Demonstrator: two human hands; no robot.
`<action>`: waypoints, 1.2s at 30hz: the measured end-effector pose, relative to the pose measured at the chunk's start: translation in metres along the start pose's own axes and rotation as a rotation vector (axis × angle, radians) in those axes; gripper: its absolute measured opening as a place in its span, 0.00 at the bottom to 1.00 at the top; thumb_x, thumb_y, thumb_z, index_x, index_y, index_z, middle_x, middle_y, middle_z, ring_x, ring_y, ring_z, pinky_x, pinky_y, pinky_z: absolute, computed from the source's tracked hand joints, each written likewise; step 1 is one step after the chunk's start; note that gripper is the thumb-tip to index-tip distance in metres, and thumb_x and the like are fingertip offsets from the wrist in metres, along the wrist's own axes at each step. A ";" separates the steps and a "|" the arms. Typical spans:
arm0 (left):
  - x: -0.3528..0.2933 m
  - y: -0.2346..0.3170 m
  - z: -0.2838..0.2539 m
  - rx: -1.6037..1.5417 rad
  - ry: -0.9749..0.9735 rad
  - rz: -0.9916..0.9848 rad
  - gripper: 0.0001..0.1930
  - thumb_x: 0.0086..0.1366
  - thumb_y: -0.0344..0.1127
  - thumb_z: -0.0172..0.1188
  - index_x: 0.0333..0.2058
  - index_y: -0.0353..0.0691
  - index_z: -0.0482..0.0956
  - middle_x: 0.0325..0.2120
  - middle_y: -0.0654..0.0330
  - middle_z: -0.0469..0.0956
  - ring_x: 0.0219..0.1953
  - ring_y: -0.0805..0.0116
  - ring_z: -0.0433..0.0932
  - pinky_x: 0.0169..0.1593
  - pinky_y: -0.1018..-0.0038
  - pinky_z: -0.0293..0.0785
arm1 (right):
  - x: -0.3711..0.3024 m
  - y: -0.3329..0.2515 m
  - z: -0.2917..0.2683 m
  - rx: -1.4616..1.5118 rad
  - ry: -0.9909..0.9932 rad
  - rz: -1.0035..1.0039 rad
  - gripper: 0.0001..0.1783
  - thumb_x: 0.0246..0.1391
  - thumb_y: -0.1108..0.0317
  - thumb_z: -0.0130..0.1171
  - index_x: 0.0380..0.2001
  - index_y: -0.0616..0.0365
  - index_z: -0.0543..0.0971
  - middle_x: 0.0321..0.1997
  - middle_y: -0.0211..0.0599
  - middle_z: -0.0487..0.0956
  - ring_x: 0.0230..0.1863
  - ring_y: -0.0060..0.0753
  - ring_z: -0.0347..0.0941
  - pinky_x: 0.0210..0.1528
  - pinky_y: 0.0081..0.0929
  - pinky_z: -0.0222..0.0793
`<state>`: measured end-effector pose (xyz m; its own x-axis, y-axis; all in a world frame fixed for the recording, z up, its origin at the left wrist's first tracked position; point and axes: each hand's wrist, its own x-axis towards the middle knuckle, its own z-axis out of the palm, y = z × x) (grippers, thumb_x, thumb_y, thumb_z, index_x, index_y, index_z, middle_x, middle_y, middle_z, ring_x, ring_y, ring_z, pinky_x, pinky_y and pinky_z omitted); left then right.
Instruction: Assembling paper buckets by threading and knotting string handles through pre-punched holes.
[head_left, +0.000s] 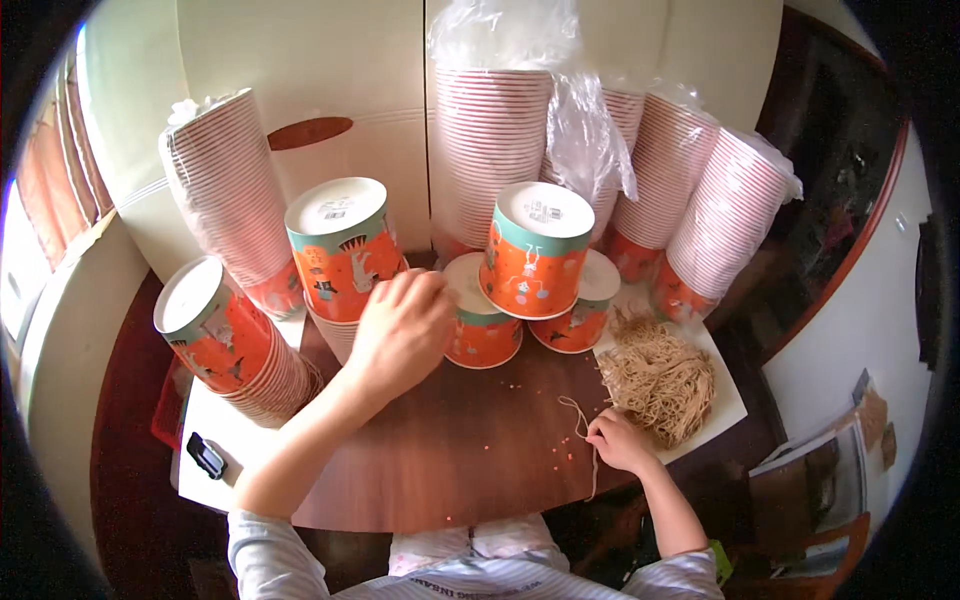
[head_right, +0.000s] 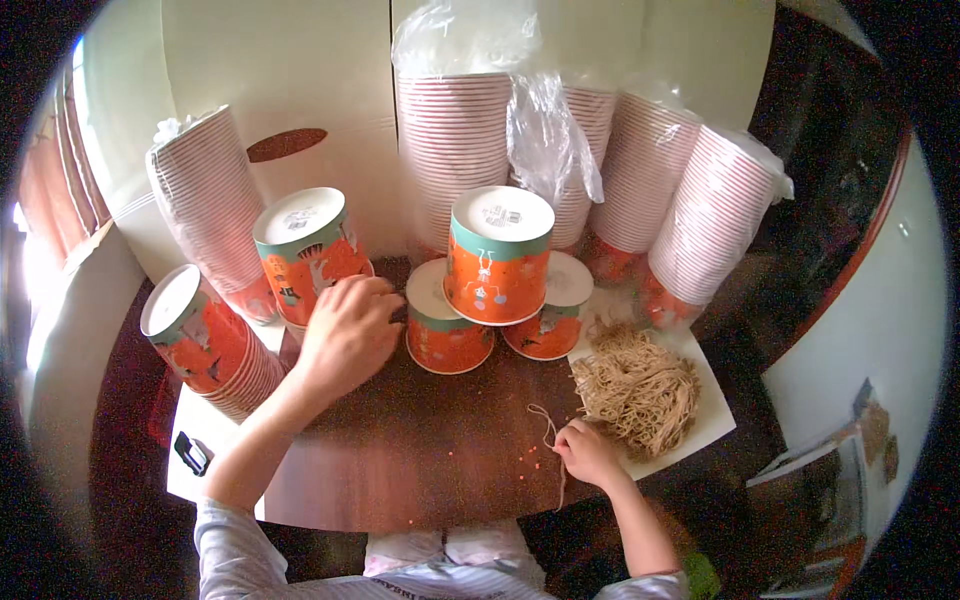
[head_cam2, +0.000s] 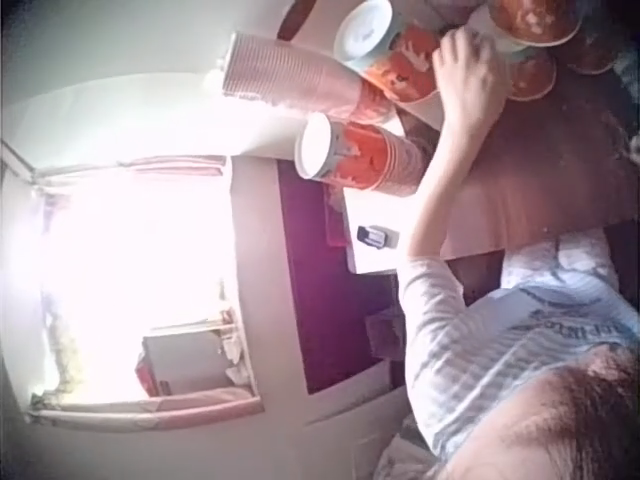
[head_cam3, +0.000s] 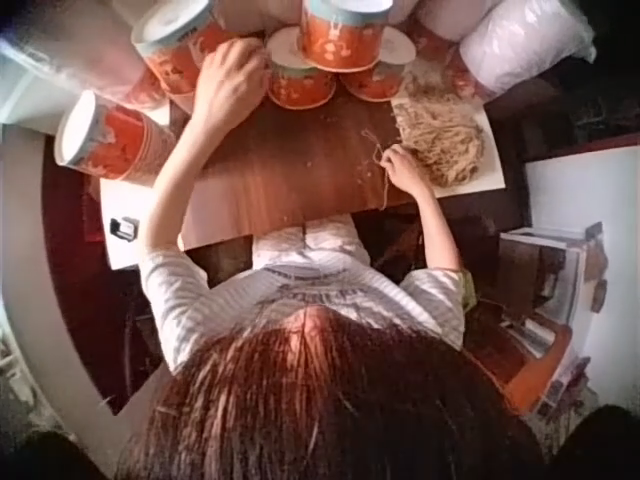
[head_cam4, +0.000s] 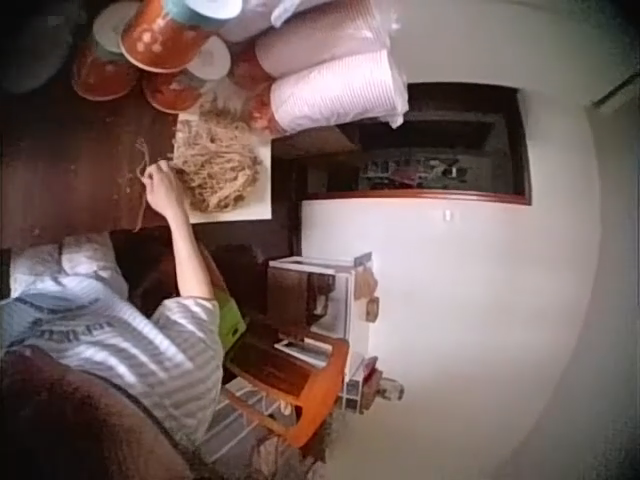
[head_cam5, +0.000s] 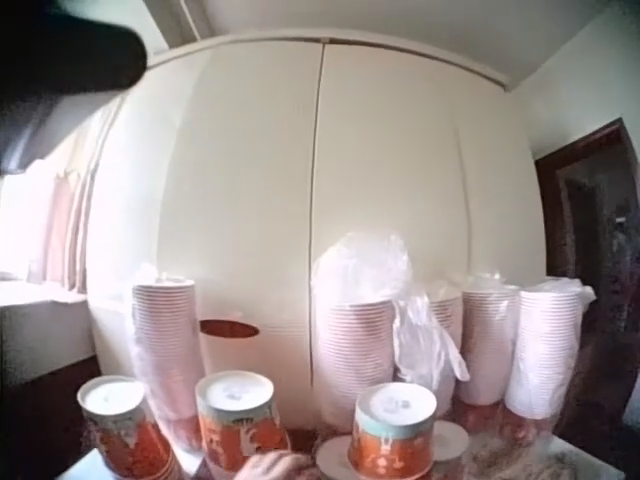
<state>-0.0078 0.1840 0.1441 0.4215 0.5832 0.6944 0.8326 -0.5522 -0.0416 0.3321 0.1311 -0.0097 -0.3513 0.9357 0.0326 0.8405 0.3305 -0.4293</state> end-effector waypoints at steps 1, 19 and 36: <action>0.007 0.005 0.008 0.056 -0.030 0.067 0.17 0.45 0.34 0.58 0.36 0.39 0.72 0.39 0.57 0.68 0.44 0.59 0.67 0.44 0.64 0.64 | 0.000 -0.003 -0.003 0.084 0.054 0.003 0.06 0.44 0.68 0.57 0.24 0.56 0.72 0.30 0.37 0.69 0.37 0.42 0.68 0.37 0.31 0.65; 0.082 0.027 0.039 -0.325 0.025 -0.040 0.10 0.50 0.28 0.56 0.34 0.38 0.71 0.38 0.56 0.73 0.51 0.59 0.67 0.46 0.63 0.66 | -0.011 -0.052 -0.057 0.970 0.325 -0.045 0.06 0.50 0.75 0.53 0.33 0.63 0.73 0.30 0.30 0.76 0.30 0.15 0.69 0.33 0.13 0.62; -0.186 0.084 0.047 -2.366 0.121 -1.485 0.25 0.52 0.36 0.61 0.48 0.37 0.65 0.43 0.55 0.71 0.45 0.61 0.71 0.48 0.62 0.70 | 0.016 -0.083 -0.041 0.979 0.192 -0.175 0.14 0.48 0.74 0.52 0.39 0.67 0.73 0.37 0.34 0.73 0.36 0.24 0.69 0.39 0.21 0.64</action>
<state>0.0004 0.0575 -0.0226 0.2885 0.9112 -0.2942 -0.8534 0.3840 0.3525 0.2738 0.1243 0.0631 -0.2928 0.9162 0.2735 0.0457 0.2992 -0.9531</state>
